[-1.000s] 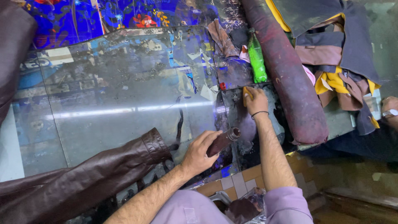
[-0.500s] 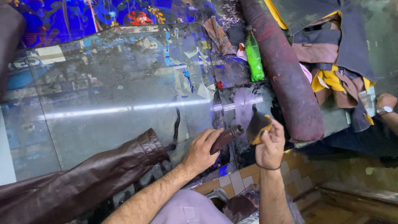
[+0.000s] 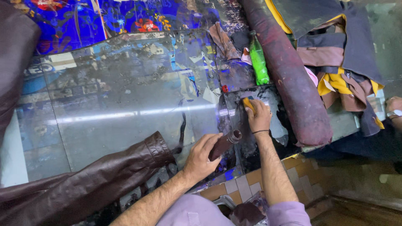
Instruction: The person lays a brown leather jacket on a work table and rubs dye onto its sleeve with a sponge. They open a bottle of liquid dye, pour it onto the sponge, and continue wiping the dye along the sleeve and shoulder area of the jacket.
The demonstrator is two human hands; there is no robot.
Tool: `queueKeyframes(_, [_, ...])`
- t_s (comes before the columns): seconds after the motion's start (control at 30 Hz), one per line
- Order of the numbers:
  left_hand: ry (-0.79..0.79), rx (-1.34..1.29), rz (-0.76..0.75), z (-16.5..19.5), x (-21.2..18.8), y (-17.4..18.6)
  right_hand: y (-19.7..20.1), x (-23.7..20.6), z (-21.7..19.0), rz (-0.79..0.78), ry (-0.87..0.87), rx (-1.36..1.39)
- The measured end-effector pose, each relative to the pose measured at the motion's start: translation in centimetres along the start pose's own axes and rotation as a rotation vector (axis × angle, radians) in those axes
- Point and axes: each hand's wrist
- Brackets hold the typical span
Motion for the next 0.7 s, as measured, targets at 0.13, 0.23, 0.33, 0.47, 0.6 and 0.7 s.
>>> queueKeyframes(0.13, [0.004, 0.019, 0.023, 0.0, -0.5, 1.2, -2.0, -0.3, 0.7, -0.02, -0.158, -0.097])
queueKeyframes(0.23, [0.015, 0.035, 0.025, -0.1, -0.8, 1.9, -1.6, -0.4, -0.2, 0.022, -0.217, -0.098])
queueKeyframes(0.33, [0.037, 0.02, 0.025, -0.3, -1.2, 2.0, -0.8, 0.2, -1.8, 0.112, -0.178, -0.104])
queueKeyframes(0.47, [0.08, 0.024, 0.035, -0.5, -1.4, 1.7, -0.7, 3.0, -3.8, 0.112, 0.091, 0.079])
queueKeyframes(0.6, [0.07, 0.063, 0.053, -0.9, -1.8, 1.4, -3.1, 7.5, -4.9, -0.199, 0.274, -0.009])
queueKeyframes(0.7, [0.043, 0.033, 0.096, -2.1, -2.2, 0.8, -5.1, 10.2, -4.8, -0.433, 0.143, -0.148])
Point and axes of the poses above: each hand's wrist, its own x-axis towards the middle knuckle, its own y-axis out of the back of the hand, z = x × y, and after that the axes turned 1 degree about x, right-handed
